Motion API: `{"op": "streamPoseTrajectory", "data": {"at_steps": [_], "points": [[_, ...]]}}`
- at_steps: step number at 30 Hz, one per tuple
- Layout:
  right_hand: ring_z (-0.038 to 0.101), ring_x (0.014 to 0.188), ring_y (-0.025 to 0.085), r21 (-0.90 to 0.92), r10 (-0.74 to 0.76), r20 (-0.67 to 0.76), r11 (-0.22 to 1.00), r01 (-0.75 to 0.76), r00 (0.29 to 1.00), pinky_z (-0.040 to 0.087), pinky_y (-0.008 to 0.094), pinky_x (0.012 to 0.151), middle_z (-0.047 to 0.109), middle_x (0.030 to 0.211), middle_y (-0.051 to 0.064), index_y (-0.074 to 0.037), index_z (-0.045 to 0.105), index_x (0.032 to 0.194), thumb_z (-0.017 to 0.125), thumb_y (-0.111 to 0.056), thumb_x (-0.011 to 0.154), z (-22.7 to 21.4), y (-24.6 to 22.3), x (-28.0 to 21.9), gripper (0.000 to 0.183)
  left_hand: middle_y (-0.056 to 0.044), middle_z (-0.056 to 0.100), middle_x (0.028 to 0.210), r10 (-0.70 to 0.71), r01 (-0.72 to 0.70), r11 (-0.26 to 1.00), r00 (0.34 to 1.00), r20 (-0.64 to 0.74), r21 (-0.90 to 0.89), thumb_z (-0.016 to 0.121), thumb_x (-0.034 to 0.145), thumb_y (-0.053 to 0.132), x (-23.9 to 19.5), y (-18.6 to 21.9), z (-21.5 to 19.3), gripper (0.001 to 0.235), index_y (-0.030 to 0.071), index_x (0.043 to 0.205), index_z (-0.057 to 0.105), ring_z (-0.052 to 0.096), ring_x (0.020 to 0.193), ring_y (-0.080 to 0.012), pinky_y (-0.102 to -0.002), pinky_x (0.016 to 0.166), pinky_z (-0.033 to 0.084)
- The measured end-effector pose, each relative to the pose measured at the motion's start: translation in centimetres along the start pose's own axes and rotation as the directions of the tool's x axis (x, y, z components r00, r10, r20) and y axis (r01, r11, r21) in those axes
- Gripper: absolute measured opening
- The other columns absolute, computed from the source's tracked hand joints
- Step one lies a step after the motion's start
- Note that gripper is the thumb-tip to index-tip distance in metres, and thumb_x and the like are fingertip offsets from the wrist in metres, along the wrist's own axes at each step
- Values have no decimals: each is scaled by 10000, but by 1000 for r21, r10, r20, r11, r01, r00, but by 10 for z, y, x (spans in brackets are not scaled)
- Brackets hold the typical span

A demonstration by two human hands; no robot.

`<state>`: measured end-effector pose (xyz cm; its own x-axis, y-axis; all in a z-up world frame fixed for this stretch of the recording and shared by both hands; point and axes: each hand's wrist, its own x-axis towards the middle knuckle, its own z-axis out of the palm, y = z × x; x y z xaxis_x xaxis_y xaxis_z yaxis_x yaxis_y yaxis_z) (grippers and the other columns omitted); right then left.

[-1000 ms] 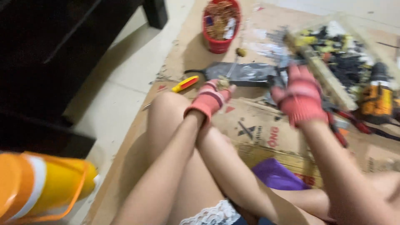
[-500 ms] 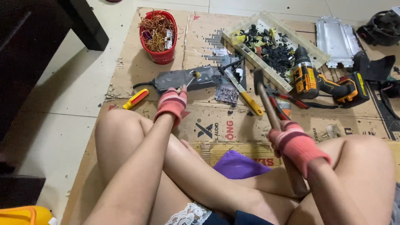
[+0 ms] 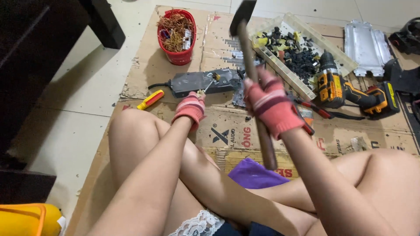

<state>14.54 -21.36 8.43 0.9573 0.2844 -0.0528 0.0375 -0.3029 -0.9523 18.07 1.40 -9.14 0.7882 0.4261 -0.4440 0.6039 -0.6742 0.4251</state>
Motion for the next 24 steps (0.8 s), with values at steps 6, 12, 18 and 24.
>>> {"op": "streamPoseTrajectory", "data": {"at_steps": [6, 12, 18, 24], "points": [[601, 437, 174, 33, 343, 136, 936, -351, 929, 485, 283, 300, 628, 681, 86, -4, 618, 1223, 586, -39, 955, 13, 19, 42, 272, -223, 654, 1295, -30, 30, 999, 999, 12, -24, 348, 1042, 485, -2, -7, 2, 516, 94, 1319, 539, 606, 1269, -392, -551, 1053, 497], [429, 364, 102, 232, 131, 99, 961, -151, 986, 323, 245, 300, 499, 516, -46, -184, 577, 1067, 397, -321, 1081, 3, -40, 56, 227, -224, 650, 1301, -22, 23, 999, 999, 24, -39, 348, 1043, 479, -3, -6, 6, 506, 96, 1315, 537, 601, 1274, -394, -558, 1054, 495], [657, 581, 268, -193, 564, 17, 812, -550, 826, 561, 358, 467, 666, 776, 139, -145, 462, 1454, 459, -595, 1026, 26, 91, 65, 621, -225, 646, 1307, -27, 28, 998, 999, 27, -48, 348, 1044, 473, -6, -2, 9, 496, 98, 1311, 534, 596, 1280, -396, -564, 1055, 493], [516, 499, 96, -237, 191, -112, 948, -213, 975, 454, 228, 395, 579, 720, 23, -43, 577, 1185, 352, -316, 1108, -1, -38, 49, 362, -227, 642, 1313, -5, 8, 999, 998, 55, -48, 348, 1045, 467, -4, -1, 7, 486, 101, 1307, 531, 591, 1286, -398, -571, 1056, 491]]}}
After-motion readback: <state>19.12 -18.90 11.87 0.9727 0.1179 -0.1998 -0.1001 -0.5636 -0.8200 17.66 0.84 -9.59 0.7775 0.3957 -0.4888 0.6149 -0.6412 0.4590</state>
